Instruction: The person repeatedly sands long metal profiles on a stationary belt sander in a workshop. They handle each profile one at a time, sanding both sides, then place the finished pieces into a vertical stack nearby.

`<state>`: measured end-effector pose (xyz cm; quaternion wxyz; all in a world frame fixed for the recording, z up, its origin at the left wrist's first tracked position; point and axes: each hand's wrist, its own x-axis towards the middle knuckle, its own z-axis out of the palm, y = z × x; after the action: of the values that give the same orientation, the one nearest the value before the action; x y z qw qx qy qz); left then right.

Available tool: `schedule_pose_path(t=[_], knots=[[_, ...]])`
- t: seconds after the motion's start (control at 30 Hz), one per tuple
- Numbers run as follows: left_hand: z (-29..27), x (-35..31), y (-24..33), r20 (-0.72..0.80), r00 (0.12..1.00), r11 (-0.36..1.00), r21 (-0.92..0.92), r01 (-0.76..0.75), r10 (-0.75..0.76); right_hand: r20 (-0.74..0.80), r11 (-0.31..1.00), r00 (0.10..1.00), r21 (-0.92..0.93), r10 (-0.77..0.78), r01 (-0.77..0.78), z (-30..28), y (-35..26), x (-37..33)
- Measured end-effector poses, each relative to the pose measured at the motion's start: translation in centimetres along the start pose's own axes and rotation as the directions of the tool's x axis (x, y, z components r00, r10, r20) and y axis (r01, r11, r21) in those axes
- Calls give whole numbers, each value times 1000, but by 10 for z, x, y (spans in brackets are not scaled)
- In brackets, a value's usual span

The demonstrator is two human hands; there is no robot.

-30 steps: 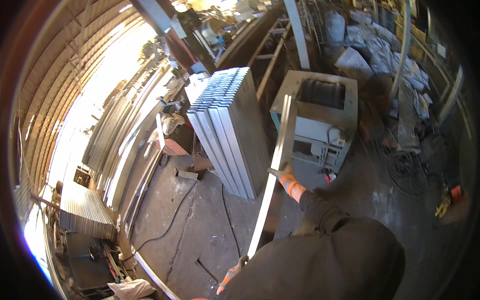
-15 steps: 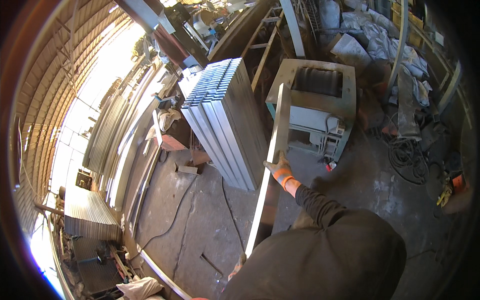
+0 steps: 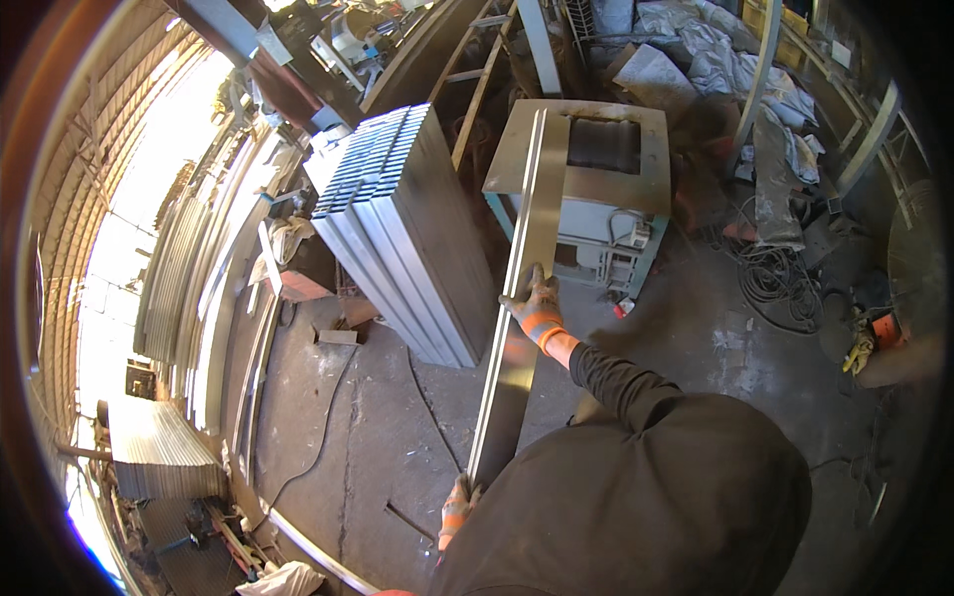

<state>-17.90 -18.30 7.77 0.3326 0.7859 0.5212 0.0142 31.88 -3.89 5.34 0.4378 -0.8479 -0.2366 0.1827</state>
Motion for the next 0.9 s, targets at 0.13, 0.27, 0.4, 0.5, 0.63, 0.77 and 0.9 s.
schedule_pose_path(t=[0.13,0.27,0.4,0.5,0.63,0.77,0.9], knots=[[38,101,65,-9,999,999,-4,-34,34,-234,961,971,-278,-54,-13,-43,-1,91],[73,208,144,171,985,981,-193,2,32,-228,783,964,-621,-140,-34,-75,20,208],[104,315,220,244,967,962,-272,-7,77,-63,646,927,-735,-369,207,-86,56,334],[125,399,280,208,951,936,-316,-157,230,-121,678,879,-687,-461,261,-91,81,438],[147,519,380,277,944,938,-337,-78,178,-88,653,922,-730,-378,199,-119,97,595],[157,595,448,303,935,930,-361,-67,185,-146,668,892,-715,-428,204,-141,106,691],[162,645,474,304,940,940,-337,-47,156,-81,590,939,-795,-335,141,-148,105,738]])
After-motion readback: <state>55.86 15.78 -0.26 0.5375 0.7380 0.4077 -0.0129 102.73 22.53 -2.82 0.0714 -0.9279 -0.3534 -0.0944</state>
